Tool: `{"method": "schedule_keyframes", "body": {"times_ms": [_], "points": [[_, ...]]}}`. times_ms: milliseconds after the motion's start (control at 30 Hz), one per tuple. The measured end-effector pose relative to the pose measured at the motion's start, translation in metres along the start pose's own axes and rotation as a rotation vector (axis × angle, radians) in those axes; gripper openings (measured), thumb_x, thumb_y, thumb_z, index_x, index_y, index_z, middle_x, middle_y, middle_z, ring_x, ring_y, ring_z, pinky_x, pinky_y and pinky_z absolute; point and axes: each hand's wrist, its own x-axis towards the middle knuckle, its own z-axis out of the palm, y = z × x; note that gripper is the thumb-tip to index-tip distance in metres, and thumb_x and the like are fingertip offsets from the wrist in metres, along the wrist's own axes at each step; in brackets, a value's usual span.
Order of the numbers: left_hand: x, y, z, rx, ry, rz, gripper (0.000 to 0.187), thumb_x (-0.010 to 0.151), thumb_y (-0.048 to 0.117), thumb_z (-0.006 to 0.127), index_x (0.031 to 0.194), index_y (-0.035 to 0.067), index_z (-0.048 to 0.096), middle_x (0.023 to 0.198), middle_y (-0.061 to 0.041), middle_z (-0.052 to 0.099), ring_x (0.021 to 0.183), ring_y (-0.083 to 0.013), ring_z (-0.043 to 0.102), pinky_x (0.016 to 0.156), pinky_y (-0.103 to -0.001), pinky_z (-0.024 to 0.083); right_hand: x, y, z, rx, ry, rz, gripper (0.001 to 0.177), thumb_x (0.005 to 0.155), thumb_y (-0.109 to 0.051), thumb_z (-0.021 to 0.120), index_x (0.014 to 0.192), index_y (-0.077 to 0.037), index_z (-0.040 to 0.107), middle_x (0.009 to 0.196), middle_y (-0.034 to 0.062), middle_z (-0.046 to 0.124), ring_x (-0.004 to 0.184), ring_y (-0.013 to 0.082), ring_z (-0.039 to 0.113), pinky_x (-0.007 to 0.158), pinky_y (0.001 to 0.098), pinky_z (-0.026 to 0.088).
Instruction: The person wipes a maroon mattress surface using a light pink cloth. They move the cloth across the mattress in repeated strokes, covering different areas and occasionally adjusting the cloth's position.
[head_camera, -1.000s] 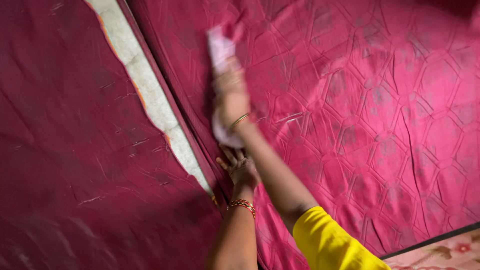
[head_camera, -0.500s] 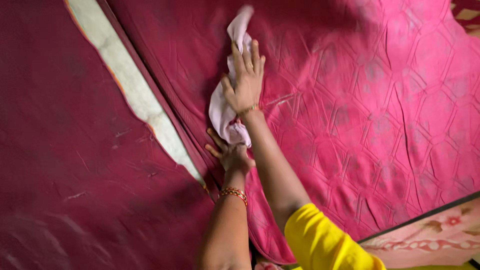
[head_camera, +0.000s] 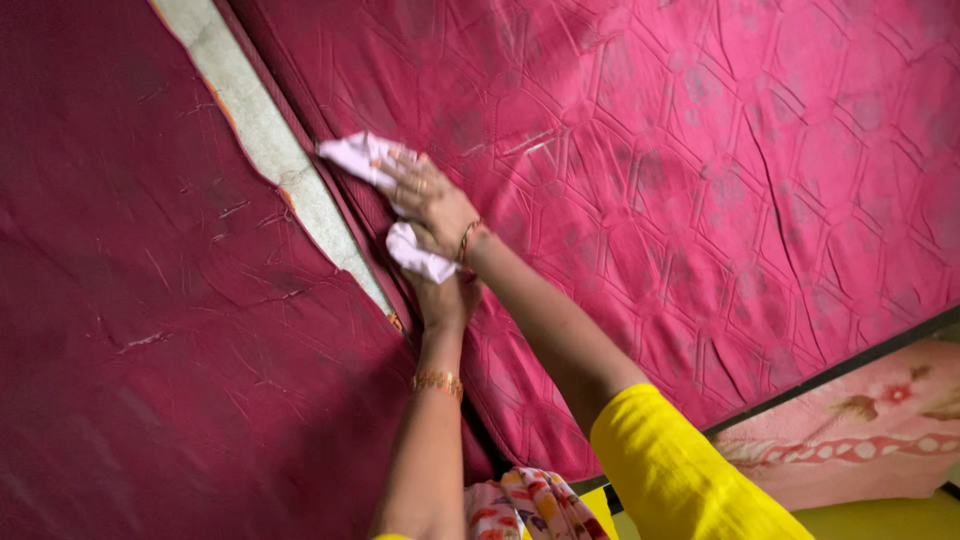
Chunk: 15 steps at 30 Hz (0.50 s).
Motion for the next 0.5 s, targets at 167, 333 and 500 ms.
{"method": "schedule_keyframes", "body": {"times_ms": [167,333,500], "points": [[-0.123,-0.023,-0.01,-0.481,0.176,-0.128,0.009,0.088,0.007,0.073,0.091,-0.001,0.072,0.089,-0.014,0.074,0.081,-0.0264,0.071,0.08,-0.041,0.056,-0.075,-0.069,0.026,0.312,-0.016,-0.105,0.055,0.085,-0.009,0.061,0.14,-0.005,0.065,0.165,0.0107,0.042,0.161,0.0329,0.025,0.133,0.0551,0.02],[-0.181,-0.005,-0.077,-0.616,0.151,-0.253,0.014,0.087,0.013,0.076,0.093,0.001,0.077,0.089,-0.012,0.077,0.082,-0.0202,0.075,0.075,-0.036,0.058,-0.129,-0.144,0.015,0.678,0.412,0.441,0.042,0.072,-0.001,0.056,0.107,-0.003,0.079,0.115,0.0143,0.075,0.11,0.0271,0.069,0.102,0.0411,0.054],[-0.072,0.001,-0.115,-0.422,0.439,-0.123,0.017,0.096,0.014,0.07,0.097,-0.002,0.075,0.101,-0.011,0.068,0.081,-0.0241,0.07,0.069,-0.037,0.053,-0.11,-0.085,-0.051,0.177,0.748,0.472,0.046,0.085,-0.002,0.062,0.131,-0.006,0.069,0.124,0.0166,0.069,0.116,0.0316,0.068,0.101,0.0398,0.055]]}}
